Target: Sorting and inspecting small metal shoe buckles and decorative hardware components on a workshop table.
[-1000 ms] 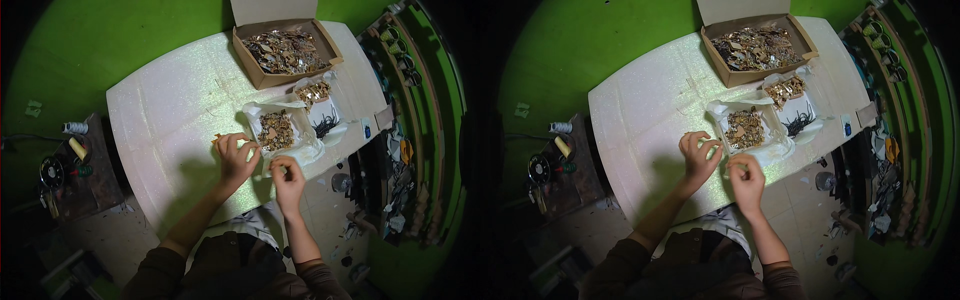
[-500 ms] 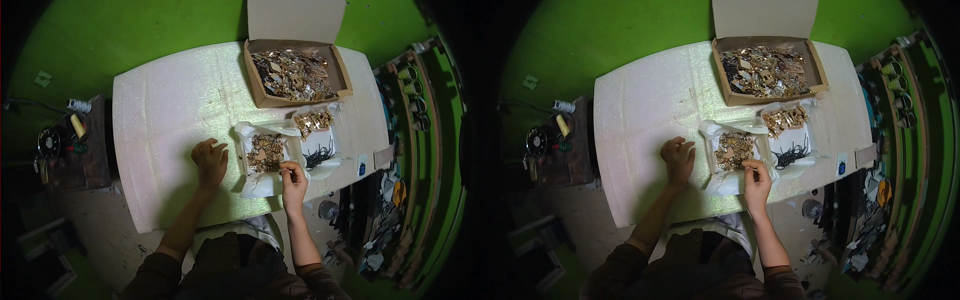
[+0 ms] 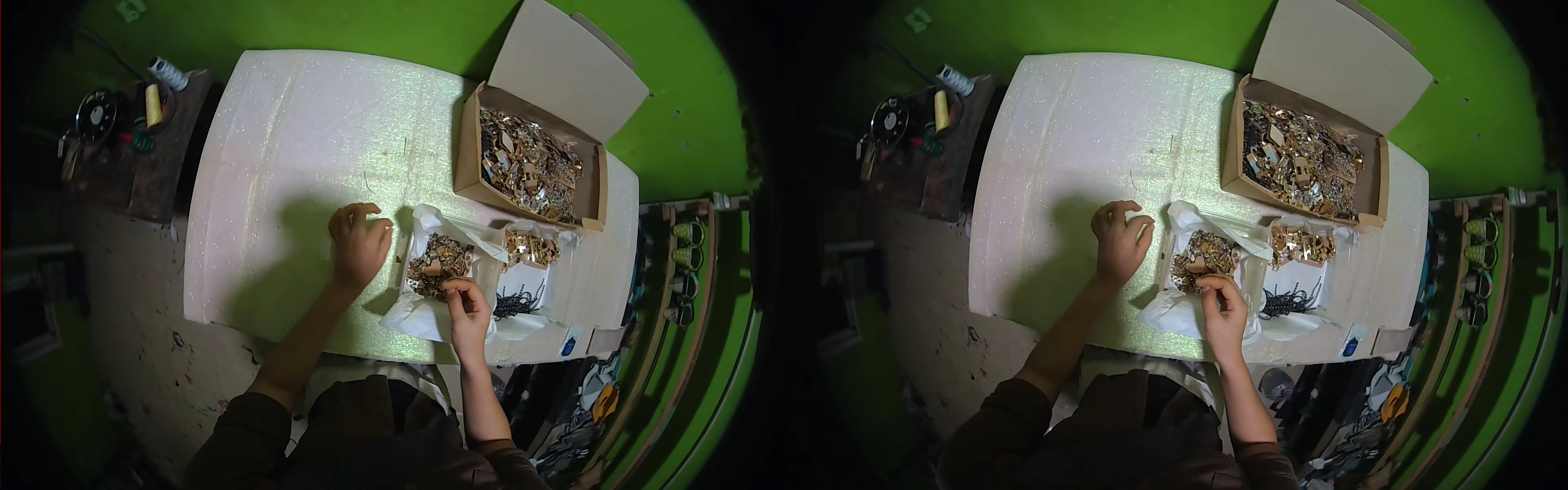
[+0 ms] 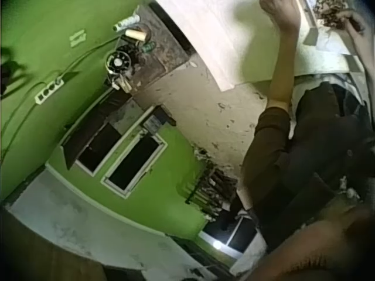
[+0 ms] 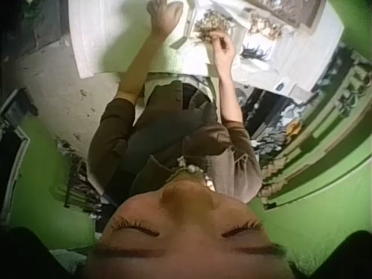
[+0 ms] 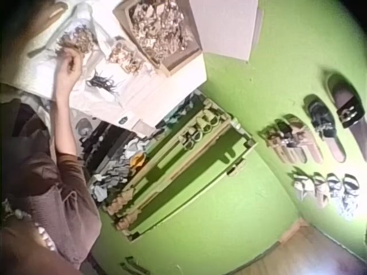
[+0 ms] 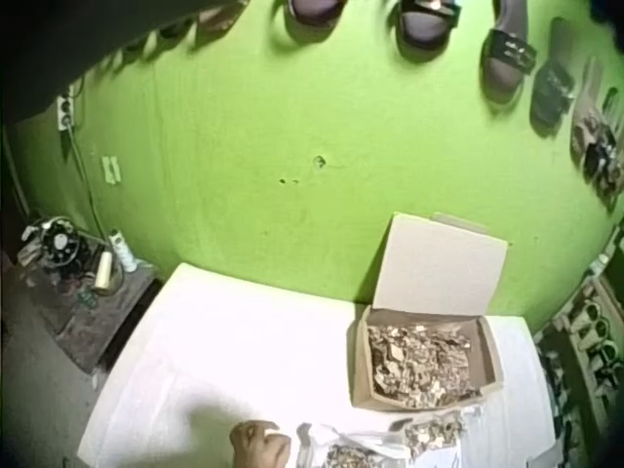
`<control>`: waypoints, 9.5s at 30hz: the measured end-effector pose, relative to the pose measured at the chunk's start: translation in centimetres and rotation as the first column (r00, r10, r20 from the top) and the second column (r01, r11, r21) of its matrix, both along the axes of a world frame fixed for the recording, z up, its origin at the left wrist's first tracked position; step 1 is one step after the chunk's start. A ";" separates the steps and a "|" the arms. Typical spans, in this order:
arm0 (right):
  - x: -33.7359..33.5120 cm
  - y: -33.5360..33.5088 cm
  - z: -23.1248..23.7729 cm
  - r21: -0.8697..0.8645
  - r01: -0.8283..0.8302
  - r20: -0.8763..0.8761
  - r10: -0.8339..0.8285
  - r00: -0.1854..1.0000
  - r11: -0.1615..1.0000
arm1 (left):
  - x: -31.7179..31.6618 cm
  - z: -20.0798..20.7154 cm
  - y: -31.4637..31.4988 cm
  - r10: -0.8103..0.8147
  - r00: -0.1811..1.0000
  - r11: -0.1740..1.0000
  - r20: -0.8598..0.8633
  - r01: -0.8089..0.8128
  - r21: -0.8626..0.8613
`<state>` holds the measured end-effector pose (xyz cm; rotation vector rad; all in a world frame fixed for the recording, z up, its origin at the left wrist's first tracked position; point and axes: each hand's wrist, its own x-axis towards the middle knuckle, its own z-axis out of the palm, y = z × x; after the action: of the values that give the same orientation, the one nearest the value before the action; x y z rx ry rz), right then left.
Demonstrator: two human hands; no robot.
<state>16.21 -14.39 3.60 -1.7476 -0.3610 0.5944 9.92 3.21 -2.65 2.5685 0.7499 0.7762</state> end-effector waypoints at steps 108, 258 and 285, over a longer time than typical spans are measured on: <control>36.8 -5.4 -3.1 -0.794 -0.507 0.176 0.925 0.337 0.336 | 28.4 6.4 -13.0 -0.233 0.970 0.972 -0.075 0.230 -0.044; 6.7 -6.9 1.8 0.324 -0.284 -0.383 0.400 0.832 0.902 | 4.1 4.7 -15.1 0.801 0.576 -0.489 0.162 0.786 -0.377; 11.8 -13.2 2.4 -0.161 -0.137 0.100 0.154 0.983 0.977 | 2.9 6.4 -15.4 0.758 0.652 -0.638 0.008 0.745 -0.194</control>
<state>27.98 -27.56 6.00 -1.9190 -0.5377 0.6451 12.81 -12.16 3.77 -0.4125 0.4745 0.3449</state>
